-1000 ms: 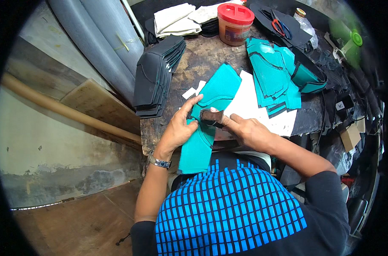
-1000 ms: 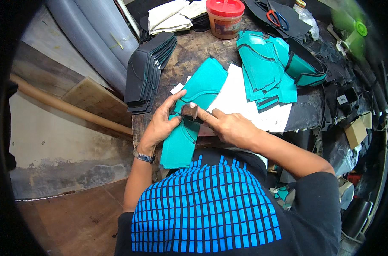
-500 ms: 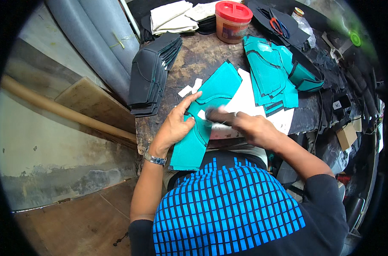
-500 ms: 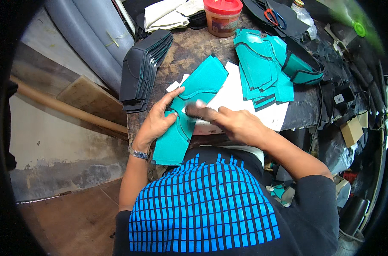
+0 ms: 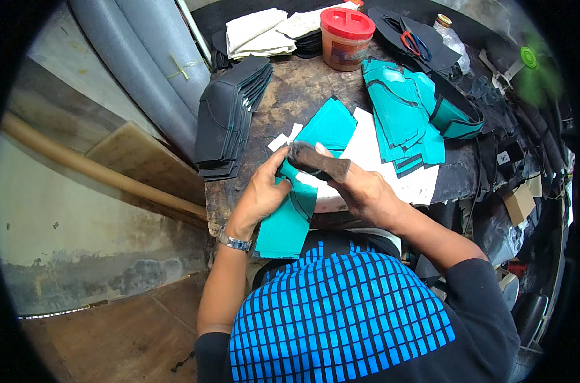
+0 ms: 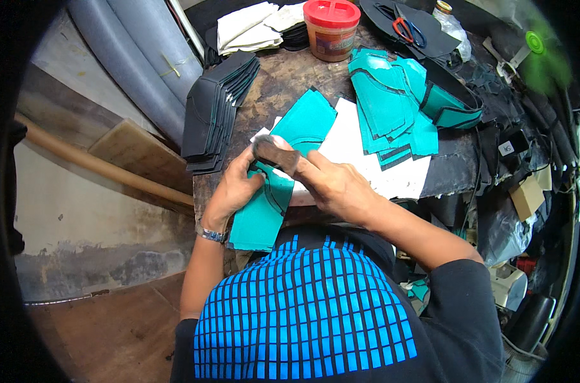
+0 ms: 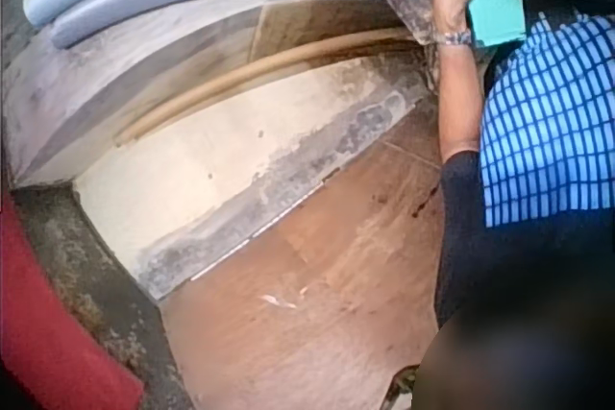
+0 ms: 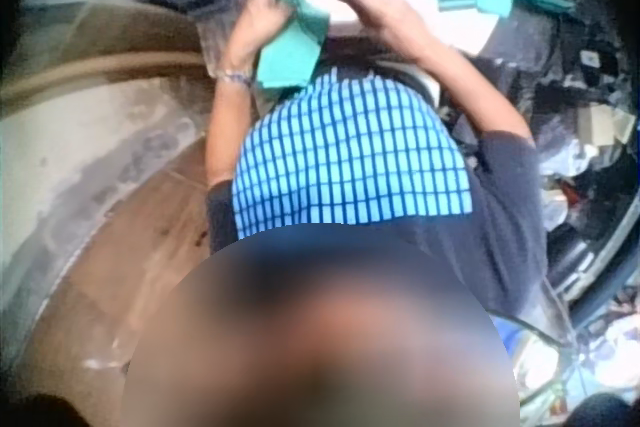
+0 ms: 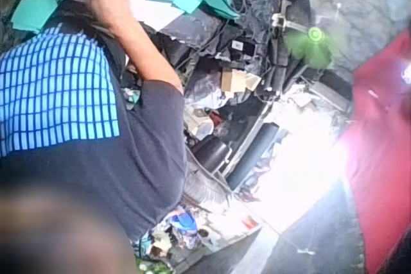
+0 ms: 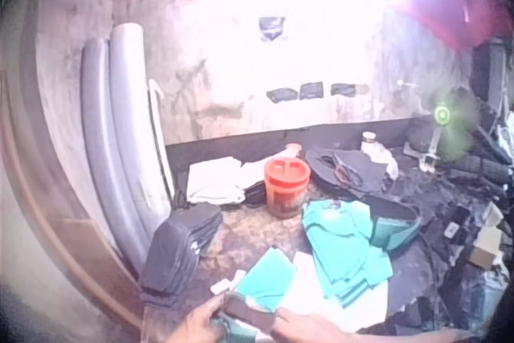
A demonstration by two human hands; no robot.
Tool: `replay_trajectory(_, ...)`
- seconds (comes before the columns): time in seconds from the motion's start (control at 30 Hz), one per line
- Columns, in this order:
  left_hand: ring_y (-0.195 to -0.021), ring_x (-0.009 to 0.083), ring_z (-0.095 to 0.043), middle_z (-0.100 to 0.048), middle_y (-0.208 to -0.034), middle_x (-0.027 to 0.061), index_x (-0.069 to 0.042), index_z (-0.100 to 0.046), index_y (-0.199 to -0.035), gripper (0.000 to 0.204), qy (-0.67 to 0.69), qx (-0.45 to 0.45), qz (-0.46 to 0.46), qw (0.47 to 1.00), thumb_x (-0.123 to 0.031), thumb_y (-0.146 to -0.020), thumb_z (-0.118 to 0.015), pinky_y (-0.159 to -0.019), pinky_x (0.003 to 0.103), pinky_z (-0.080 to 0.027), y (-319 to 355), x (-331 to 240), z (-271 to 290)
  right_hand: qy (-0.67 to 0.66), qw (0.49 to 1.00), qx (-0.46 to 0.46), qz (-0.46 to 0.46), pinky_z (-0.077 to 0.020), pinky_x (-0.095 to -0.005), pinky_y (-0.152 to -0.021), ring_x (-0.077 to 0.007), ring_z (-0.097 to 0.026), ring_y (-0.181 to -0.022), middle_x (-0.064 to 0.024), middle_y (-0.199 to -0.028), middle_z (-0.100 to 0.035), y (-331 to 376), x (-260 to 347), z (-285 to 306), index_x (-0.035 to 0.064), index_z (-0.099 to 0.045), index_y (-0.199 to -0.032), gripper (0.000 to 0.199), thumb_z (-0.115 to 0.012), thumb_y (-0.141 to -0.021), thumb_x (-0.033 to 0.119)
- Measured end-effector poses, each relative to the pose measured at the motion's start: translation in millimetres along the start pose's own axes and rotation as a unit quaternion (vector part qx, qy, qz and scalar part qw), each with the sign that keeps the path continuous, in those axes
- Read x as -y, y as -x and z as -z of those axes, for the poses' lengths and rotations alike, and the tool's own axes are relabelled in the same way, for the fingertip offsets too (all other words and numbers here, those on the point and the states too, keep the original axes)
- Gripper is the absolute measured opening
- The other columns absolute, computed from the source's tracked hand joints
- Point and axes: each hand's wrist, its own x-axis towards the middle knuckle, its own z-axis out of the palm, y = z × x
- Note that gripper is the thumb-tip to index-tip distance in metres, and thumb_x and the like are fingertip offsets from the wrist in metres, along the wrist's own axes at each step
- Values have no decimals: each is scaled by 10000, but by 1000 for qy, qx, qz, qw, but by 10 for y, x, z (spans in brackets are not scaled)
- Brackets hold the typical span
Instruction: The person repeatedly assembles teal and black sandal components by hand, aligning the sole and upper, pressing them together, and using a hammer to tap the joined parts. They occasionally trim excess material with scissors and stack finished units on the table.
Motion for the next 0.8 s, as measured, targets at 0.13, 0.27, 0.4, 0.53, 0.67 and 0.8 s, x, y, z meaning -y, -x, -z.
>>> replay_trajectory(0.13, -1310, 270, -462, -506, -1381, 198, 1, -439, -1394, 647, 12, 18, -53, 998, 83, -752, -459, -1090, 331, -338, 4, -17, -2, 10, 1000, 4, -23, -514, -474, -624, -389, -614, -694, -152, -857, -552, 23, -21, 22, 213, -269, -1500, 767, -608, -829, 65)
replay_trajectory(0.27, -1328, 281, -446, -498, -1385, 216, -18, -447, -1390, 644, 25, 18, -2, 1000, 74, -753, -446, -1106, 335, -320, 0, -33, -3, 36, 999, -7, -14, -516, -477, -617, -389, -617, -692, -163, -878, -563, 104, -29, 73, 225, -224, -1520, 838, -621, -802, 54)
replay_trajectory(0.4, -1289, 229, -475, -527, -1359, 163, -16, -456, -1391, 643, -5, 16, -53, 998, 71, -754, -470, -1082, 318, -337, 1, -58, -14, 63, 995, 67, -30, -516, -479, -600, -388, -621, -686, -166, -905, -556, 190, -86, 95, 229, -220, -1517, 873, -626, -773, 18)
replay_trajectory(0.53, -1309, 247, -454, -511, -1379, 159, -39, -455, -1402, 658, 9, 13, -25, 1000, 84, -756, -450, -1094, 327, -325, 6, -50, -18, -8, 1000, -3, -4, -516, -483, -615, -397, -626, -715, -171, -888, -569, 228, -156, 42, 216, -328, -1455, 736, -624, -798, 64)
replay_trajectory(0.67, -1300, 265, -468, -513, -1371, 181, -35, -455, -1394, 621, -14, -4, -63, 998, 66, -781, -460, -1085, 342, -343, 30, -20, 13, 102, 990, 96, 25, -504, -437, -562, -321, -627, -672, -117, -826, -548, 256, -275, 232, 305, -365, -1448, 728, -642, -799, 129)
replay_trajectory(0.8, -1239, 203, -499, -543, -1322, 136, -1, -488, -1359, 590, 32, -54, -66, 996, 84, -776, -471, -1052, 314, -370, 97, -27, 55, 294, 943, 152, 36, -493, -398, -642, -223, -616, -757, -44, -859, -559, 273, -356, 521, 349, -403, -1442, 743, -676, -768, 197)
